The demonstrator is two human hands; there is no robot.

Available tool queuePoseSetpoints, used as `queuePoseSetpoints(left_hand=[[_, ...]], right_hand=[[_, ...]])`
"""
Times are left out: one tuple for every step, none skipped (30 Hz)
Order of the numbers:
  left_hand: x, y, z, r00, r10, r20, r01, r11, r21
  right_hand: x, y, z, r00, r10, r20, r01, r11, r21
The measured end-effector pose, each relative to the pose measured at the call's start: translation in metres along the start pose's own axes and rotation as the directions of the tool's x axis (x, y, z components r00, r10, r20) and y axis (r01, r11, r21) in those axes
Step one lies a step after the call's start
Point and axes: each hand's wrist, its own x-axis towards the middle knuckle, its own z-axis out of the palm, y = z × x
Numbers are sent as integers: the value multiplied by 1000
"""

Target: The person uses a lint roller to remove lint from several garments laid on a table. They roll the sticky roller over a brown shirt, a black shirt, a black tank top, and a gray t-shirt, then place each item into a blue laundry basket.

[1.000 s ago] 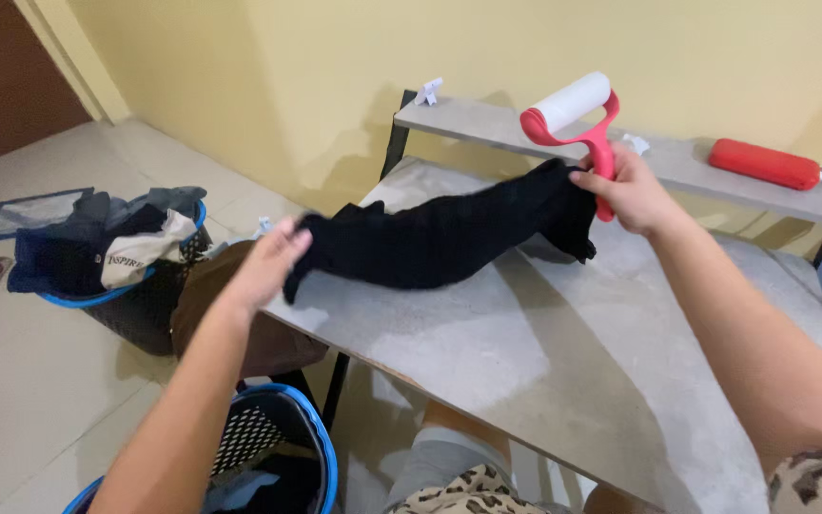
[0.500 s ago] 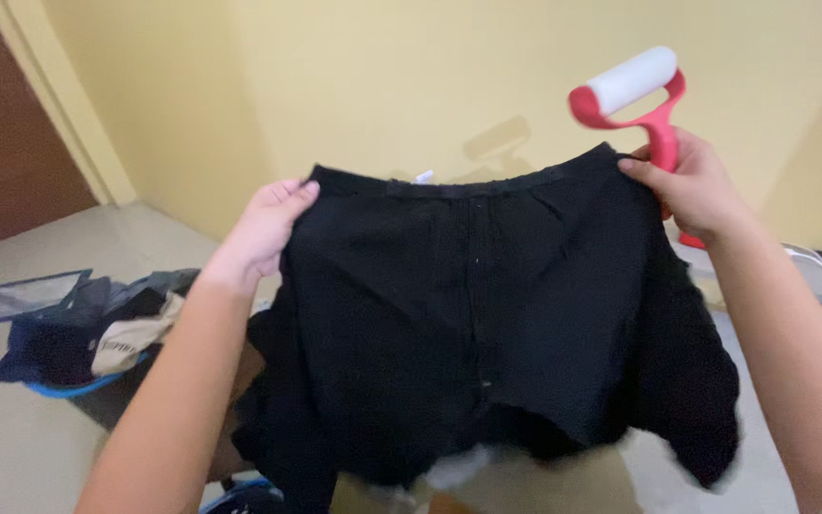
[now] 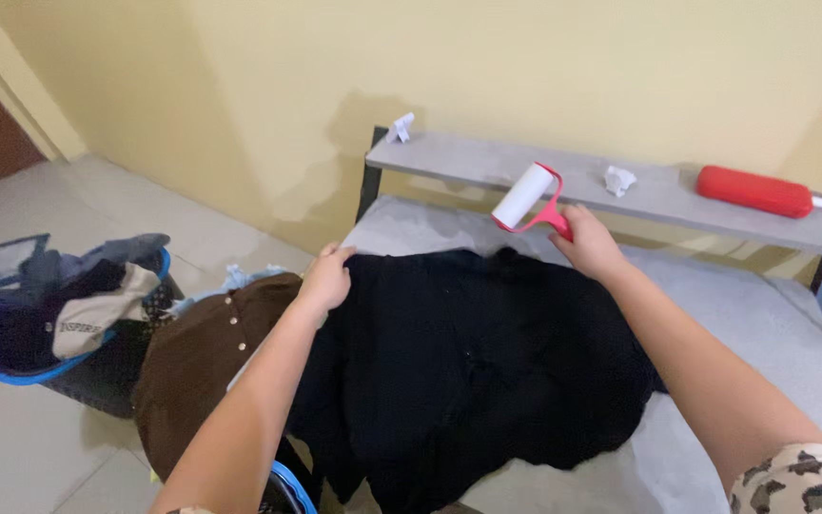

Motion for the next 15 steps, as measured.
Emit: queuePoseSetpoints(left_hand=[[-5, 9, 3, 999, -33, -32, 37, 993, 112], [-8, 20, 4, 999, -29, -35, 33, 995, 99], [-12, 32, 4, 999, -29, -37, 32, 996, 86], [-16, 44, 5, 999, -28, -38, 31, 997, 73], [-19, 54, 5, 1000, 2, 14, -3, 996, 87], [-21, 63, 5, 997, 31, 66, -37, 994, 99], [-22, 71, 6, 991, 61, 117, -73, 992, 107], [-24, 76, 8, 988, 86, 126, -102, 987, 126], [-25, 80, 11, 985, 113, 134, -132, 981, 144], [-27, 82, 14, 980, 140, 143, -162, 974, 161], [-27, 81, 16, 981, 131, 145, -158, 968, 195], [-27, 78, 19, 982, 122, 147, -154, 961, 230], [-28, 74, 21, 983, 112, 148, -148, 952, 267], [-29, 67, 22, 987, 105, 122, -136, 947, 291], [-29, 61, 22, 991, 98, 93, -123, 941, 314]], right_hand=[[1, -4, 4, 997, 69, 41, -69, 998, 9], [3, -8, 6, 987, 137, 83, -139, 990, 15], [5, -13, 10, 971, 204, 128, -208, 978, 19], [7, -18, 13, 976, 161, 146, -174, 981, 82], [12, -24, 16, 981, 114, 156, -138, 980, 146], [16, -31, 20, 984, 68, 163, -102, 972, 211], [21, -38, 27, 952, 131, 275, -213, 931, 296], [26, -47, 36, 904, 179, 389, -328, 872, 362], [30, -56, 43, 841, 210, 499, -442, 798, 409], [30, -63, 48, 856, 162, 492, -386, 832, 398], [32, -71, 51, 868, 110, 484, -325, 863, 387], [34, -79, 55, 876, 57, 478, -262, 889, 376], [38, -88, 59, 849, 88, 521, -301, 891, 339], [42, -98, 62, 818, 120, 562, -337, 892, 301], [47, -107, 64, 786, 151, 600, -369, 892, 260]])
